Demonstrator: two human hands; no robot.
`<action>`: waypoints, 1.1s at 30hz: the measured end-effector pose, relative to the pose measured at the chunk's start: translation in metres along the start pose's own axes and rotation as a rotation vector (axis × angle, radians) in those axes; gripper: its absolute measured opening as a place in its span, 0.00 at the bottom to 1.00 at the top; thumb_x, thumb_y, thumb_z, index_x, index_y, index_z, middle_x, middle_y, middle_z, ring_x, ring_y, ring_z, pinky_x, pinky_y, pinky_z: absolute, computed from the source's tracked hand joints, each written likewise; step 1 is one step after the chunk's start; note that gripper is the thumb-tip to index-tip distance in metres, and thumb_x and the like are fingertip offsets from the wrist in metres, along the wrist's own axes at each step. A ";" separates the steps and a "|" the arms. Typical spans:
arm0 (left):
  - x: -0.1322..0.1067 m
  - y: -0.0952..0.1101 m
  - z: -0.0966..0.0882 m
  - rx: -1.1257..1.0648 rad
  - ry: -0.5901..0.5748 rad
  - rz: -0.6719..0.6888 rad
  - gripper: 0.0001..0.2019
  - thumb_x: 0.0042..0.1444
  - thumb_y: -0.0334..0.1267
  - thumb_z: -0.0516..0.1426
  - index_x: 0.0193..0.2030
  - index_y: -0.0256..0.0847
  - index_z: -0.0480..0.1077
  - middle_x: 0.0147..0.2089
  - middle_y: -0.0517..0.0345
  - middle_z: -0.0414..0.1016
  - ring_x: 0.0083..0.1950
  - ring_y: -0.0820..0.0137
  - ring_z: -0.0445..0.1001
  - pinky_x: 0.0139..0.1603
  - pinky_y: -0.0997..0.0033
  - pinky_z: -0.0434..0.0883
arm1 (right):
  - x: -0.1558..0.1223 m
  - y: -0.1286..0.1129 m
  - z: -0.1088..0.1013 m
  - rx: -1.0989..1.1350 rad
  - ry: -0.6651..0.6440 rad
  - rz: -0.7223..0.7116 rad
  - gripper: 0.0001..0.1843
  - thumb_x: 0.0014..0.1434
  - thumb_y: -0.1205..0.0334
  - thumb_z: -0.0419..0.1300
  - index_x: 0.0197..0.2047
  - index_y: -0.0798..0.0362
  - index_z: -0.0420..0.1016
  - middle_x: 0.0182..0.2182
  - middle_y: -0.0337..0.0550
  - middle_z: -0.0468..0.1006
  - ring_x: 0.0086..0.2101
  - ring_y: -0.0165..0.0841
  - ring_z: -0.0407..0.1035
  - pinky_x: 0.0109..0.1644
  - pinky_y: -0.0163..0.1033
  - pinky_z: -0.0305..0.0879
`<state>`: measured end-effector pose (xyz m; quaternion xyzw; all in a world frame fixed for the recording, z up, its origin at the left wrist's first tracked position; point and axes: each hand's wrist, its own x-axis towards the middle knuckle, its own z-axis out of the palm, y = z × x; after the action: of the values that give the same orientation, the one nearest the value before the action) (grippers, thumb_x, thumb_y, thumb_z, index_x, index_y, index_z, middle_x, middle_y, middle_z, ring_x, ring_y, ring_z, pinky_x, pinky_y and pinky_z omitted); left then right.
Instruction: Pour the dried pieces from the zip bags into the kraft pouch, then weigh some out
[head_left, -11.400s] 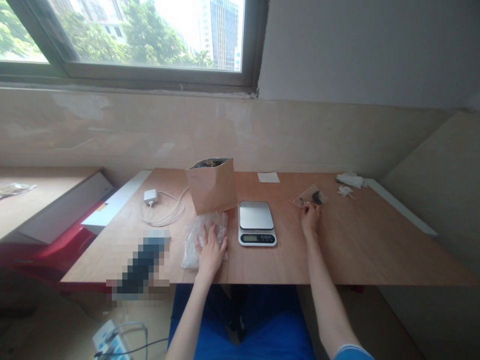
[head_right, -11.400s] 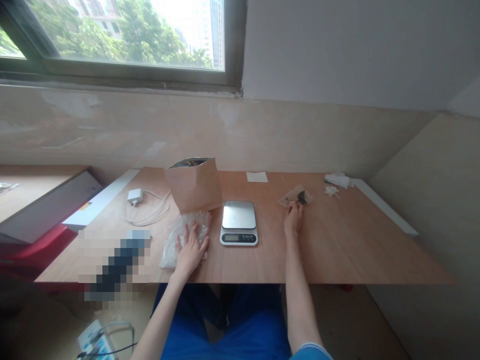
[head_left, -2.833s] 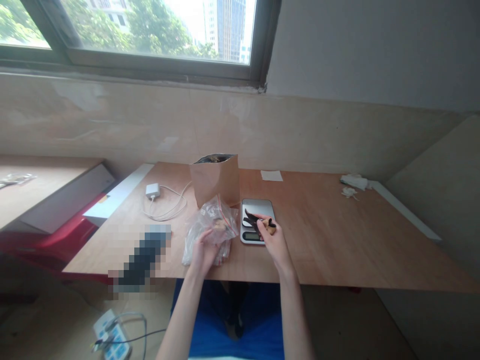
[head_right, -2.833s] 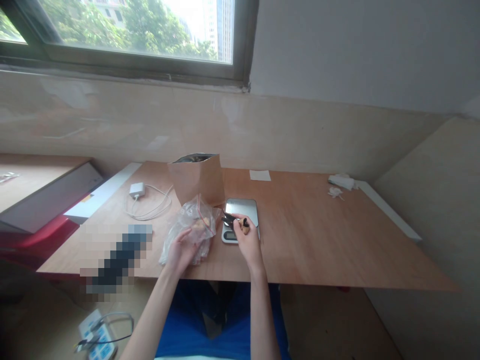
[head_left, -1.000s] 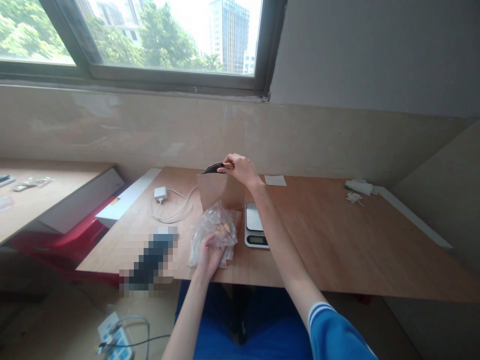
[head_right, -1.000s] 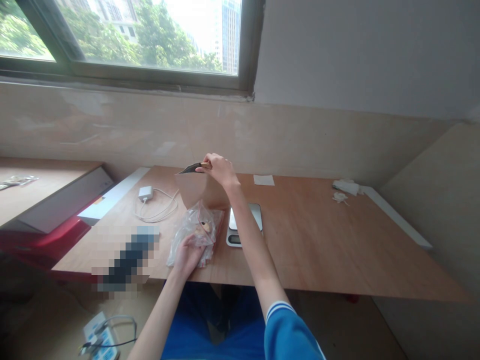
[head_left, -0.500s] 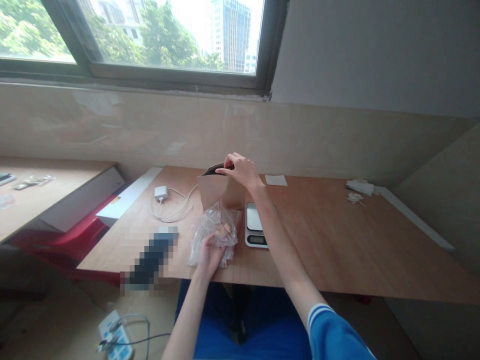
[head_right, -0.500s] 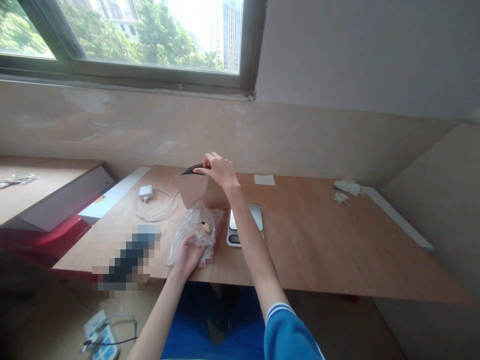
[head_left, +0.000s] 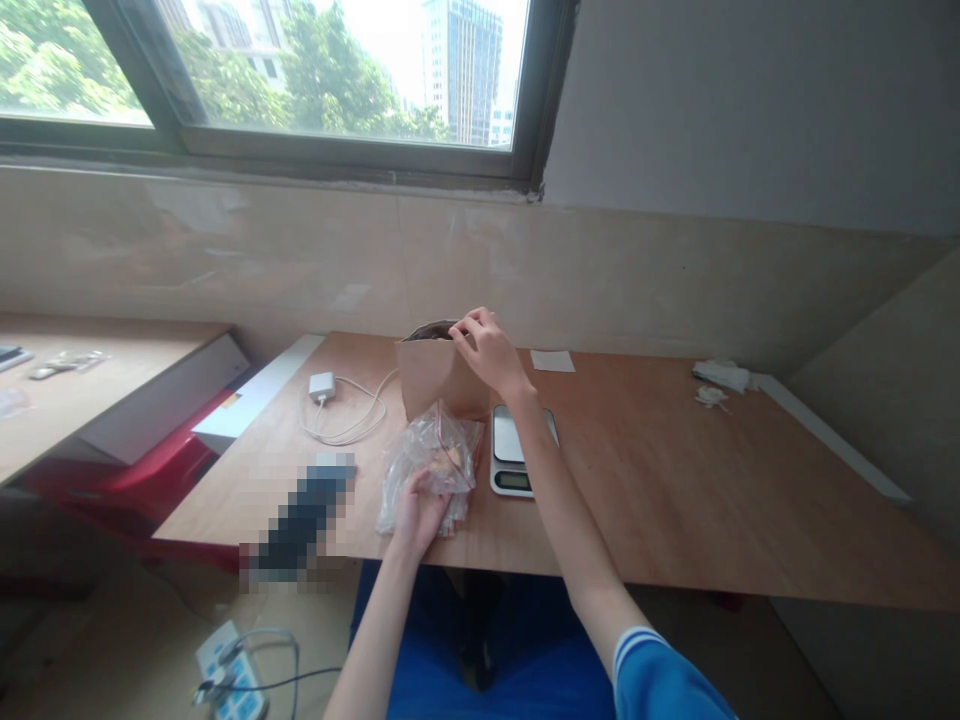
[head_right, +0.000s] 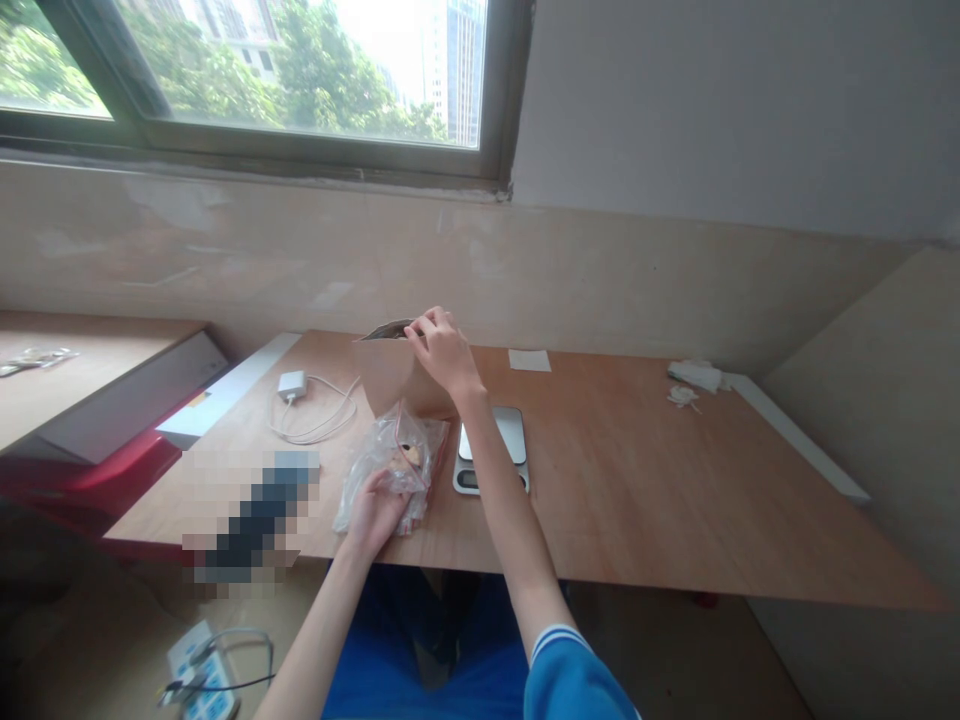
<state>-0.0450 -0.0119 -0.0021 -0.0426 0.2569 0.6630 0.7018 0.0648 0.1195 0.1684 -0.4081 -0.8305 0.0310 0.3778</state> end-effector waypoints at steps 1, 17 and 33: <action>0.000 0.000 -0.001 0.002 -0.007 0.001 0.10 0.54 0.25 0.50 0.36 0.33 0.73 0.35 0.51 0.78 0.37 0.70 0.76 0.38 0.73 0.72 | -0.004 -0.002 -0.001 0.034 0.039 0.006 0.14 0.65 0.58 0.47 0.38 0.53 0.72 0.41 0.46 0.68 0.46 0.34 0.63 0.49 0.35 0.59; 0.001 -0.001 -0.002 0.023 -0.013 0.016 0.10 0.54 0.25 0.50 0.37 0.33 0.72 0.37 0.51 0.78 0.37 0.69 0.76 0.39 0.71 0.73 | -0.062 -0.020 0.007 0.200 -0.723 0.191 0.12 0.57 0.68 0.52 0.35 0.56 0.78 0.32 0.43 0.79 0.30 0.28 0.68 0.31 0.30 0.56; 0.000 -0.001 0.002 0.028 0.019 0.034 0.13 0.56 0.24 0.48 0.42 0.34 0.72 0.33 0.54 0.77 0.34 0.71 0.76 0.37 0.73 0.72 | -0.079 -0.026 0.032 0.042 -0.851 0.190 0.09 0.53 0.61 0.60 0.37 0.56 0.72 0.34 0.46 0.78 0.31 0.31 0.70 0.30 0.32 0.58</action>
<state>-0.0436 -0.0115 -0.0009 -0.0345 0.2734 0.6709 0.6884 0.0569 0.0550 0.1074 -0.4259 -0.8701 0.2479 0.0055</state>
